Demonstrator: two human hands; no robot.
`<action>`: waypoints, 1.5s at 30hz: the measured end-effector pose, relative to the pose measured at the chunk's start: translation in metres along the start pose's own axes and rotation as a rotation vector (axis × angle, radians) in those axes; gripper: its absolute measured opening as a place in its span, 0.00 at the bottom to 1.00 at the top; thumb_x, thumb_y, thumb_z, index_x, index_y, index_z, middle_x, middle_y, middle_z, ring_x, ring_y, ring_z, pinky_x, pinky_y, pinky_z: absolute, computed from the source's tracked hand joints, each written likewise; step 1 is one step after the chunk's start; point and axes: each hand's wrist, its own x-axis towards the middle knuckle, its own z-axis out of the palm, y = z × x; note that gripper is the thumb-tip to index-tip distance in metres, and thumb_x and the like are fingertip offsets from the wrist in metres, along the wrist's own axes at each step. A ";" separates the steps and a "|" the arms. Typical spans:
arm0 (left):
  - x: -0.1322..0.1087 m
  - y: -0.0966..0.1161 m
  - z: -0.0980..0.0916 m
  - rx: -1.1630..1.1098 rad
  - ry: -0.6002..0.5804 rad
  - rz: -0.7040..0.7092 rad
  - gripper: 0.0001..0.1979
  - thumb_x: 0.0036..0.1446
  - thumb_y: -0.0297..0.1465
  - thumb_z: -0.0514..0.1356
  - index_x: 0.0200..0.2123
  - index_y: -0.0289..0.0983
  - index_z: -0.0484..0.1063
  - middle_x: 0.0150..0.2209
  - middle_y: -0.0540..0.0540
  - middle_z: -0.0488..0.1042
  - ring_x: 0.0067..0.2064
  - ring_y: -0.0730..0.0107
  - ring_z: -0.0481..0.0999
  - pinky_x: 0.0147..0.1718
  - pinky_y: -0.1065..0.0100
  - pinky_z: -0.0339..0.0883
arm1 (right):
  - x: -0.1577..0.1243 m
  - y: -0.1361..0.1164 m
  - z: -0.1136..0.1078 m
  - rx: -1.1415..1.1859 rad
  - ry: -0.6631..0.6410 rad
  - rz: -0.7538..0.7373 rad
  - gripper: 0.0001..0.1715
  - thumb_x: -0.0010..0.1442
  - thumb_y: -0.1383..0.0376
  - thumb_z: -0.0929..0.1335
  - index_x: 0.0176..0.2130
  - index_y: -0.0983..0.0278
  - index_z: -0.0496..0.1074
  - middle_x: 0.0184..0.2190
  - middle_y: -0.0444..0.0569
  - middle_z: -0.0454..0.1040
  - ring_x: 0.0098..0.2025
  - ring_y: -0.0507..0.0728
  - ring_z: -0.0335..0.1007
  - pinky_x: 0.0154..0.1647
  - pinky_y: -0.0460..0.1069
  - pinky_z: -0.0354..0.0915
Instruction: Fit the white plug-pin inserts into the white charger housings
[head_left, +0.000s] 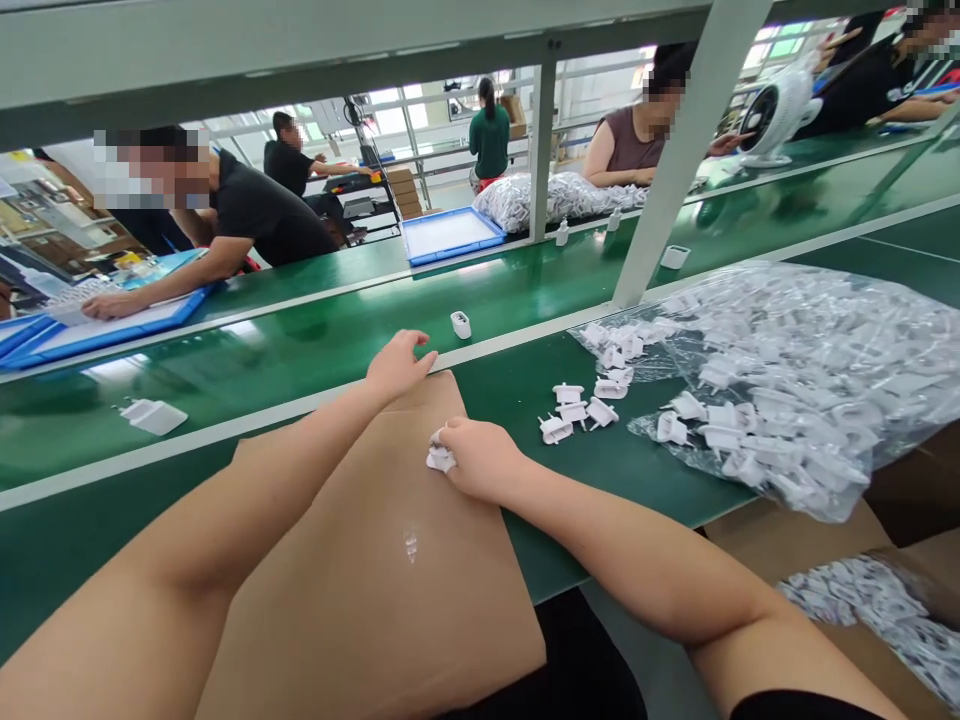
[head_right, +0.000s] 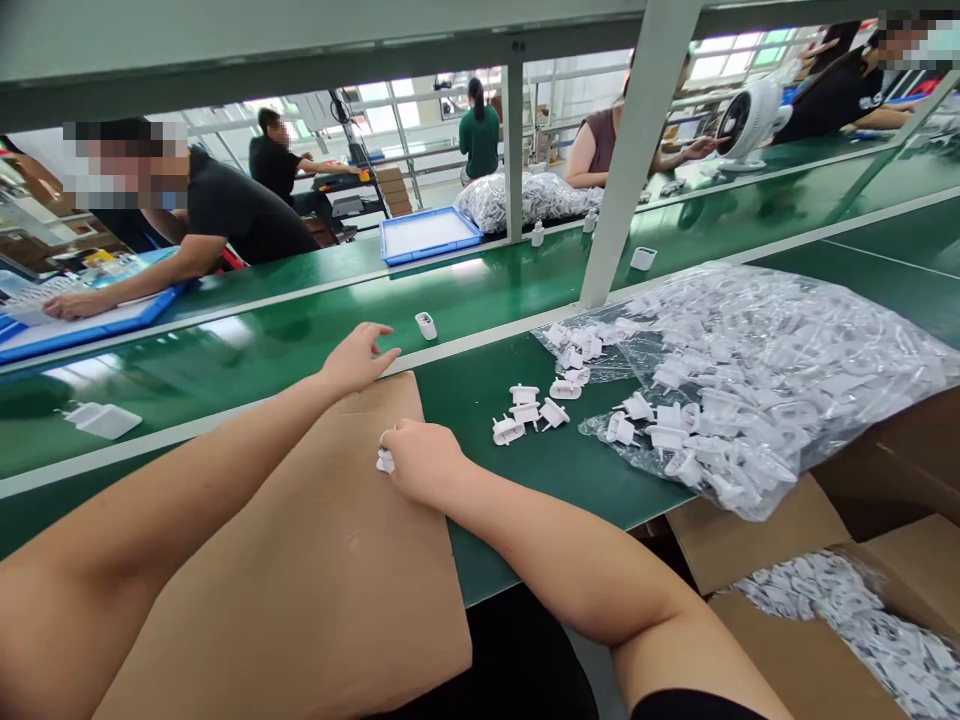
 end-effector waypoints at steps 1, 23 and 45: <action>0.013 0.003 0.001 0.062 0.005 0.055 0.21 0.62 0.37 0.59 0.56 0.36 0.68 0.58 0.39 0.69 0.48 0.56 0.75 0.49 0.60 0.69 | 0.000 0.000 -0.001 -0.002 -0.008 0.000 0.18 0.57 0.69 0.66 0.47 0.62 0.75 0.44 0.49 0.75 0.39 0.57 0.74 0.29 0.48 0.58; 0.009 -0.014 0.024 -0.307 0.118 -0.072 0.15 0.51 0.38 0.66 0.41 0.40 0.71 0.43 0.46 0.77 0.44 0.58 0.76 0.44 0.63 0.70 | 0.011 0.013 0.002 0.099 0.083 -0.021 0.16 0.55 0.70 0.68 0.44 0.62 0.78 0.42 0.50 0.77 0.41 0.58 0.74 0.34 0.48 0.63; -0.151 -0.012 0.021 -0.857 -0.037 0.037 0.18 0.56 0.45 0.67 0.44 0.40 0.77 0.42 0.46 0.78 0.42 0.61 0.77 0.44 0.62 0.73 | 0.010 0.011 0.009 0.252 0.498 -0.173 0.14 0.65 0.66 0.65 0.49 0.61 0.75 0.36 0.48 0.70 0.30 0.52 0.66 0.30 0.47 0.63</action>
